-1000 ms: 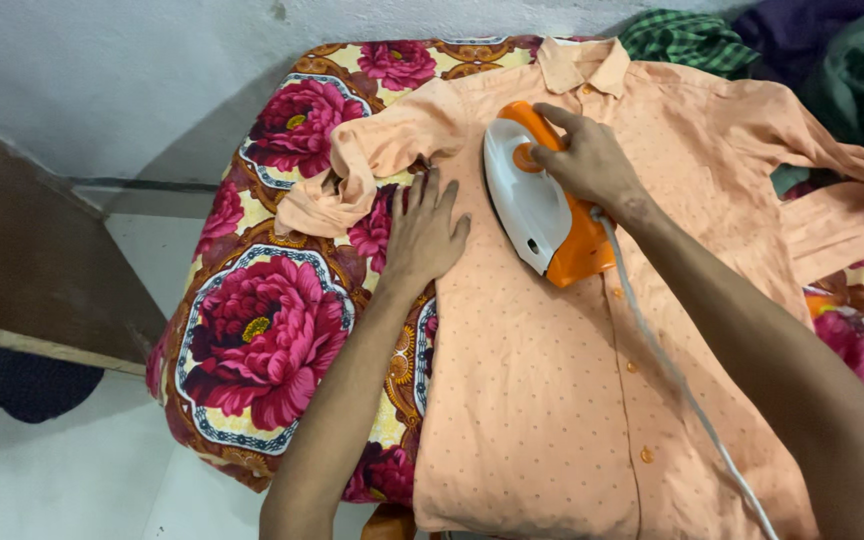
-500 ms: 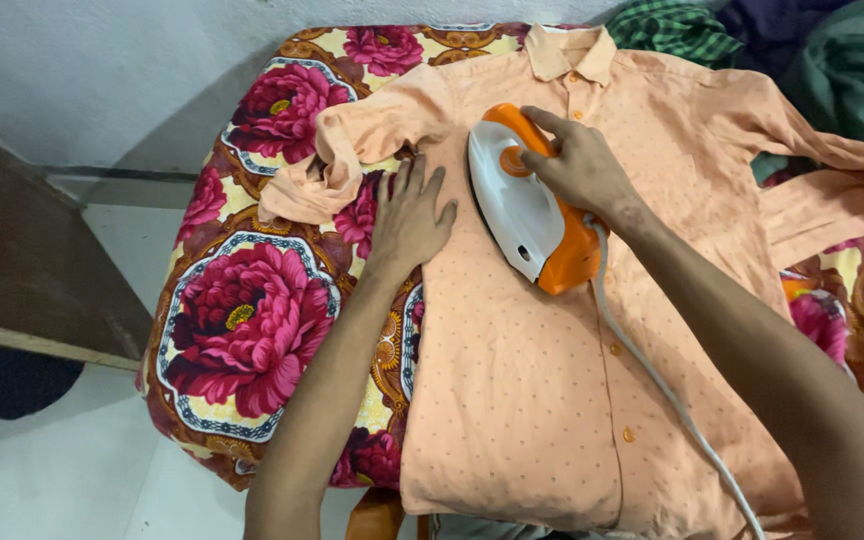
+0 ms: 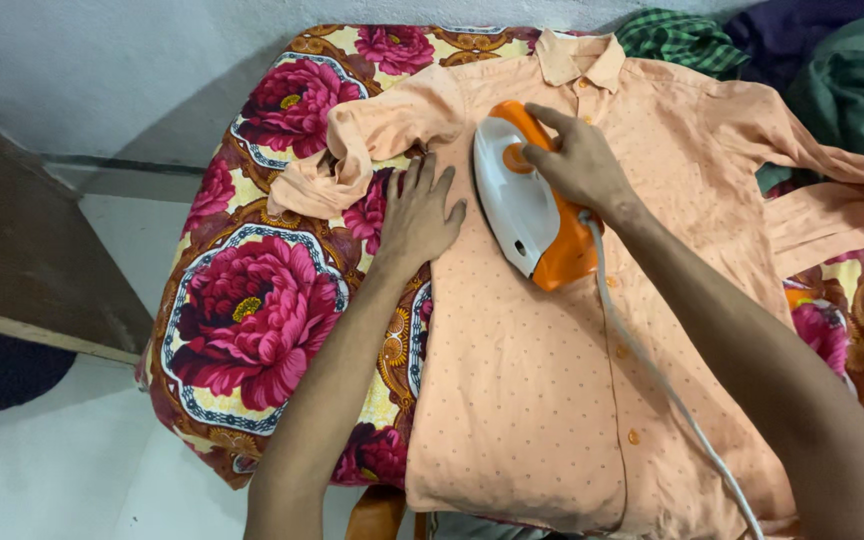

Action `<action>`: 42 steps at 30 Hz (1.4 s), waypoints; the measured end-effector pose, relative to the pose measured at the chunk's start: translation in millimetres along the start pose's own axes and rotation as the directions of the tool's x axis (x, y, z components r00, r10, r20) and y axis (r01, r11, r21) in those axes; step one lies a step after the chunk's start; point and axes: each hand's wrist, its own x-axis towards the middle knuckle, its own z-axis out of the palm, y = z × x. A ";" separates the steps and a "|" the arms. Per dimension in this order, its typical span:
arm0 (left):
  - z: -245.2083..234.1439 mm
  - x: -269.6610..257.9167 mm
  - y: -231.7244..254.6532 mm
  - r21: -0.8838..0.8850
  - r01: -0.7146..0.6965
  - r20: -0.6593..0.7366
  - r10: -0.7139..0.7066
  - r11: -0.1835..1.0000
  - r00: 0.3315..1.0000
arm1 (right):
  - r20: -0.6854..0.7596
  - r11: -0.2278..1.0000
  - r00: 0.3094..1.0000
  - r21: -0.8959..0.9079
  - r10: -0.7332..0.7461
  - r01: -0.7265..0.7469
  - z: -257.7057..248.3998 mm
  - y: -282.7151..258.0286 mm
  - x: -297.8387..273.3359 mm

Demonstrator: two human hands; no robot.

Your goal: The person lays a peach-colored long-sleeved shirt flat on a floral-patterned table, smooths it out, and irons the front body and sleeves using a white and orange iron. The person moves the iron back and forth across the fabric to remove wrinkles.

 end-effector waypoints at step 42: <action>-31.1 -60.1 2.2 0.112 0.048 0.141 -0.064 0.993 0.988 | 0.099 0.979 0.985 0.159 -0.144 0.127 -3.0 -16.0 -50.0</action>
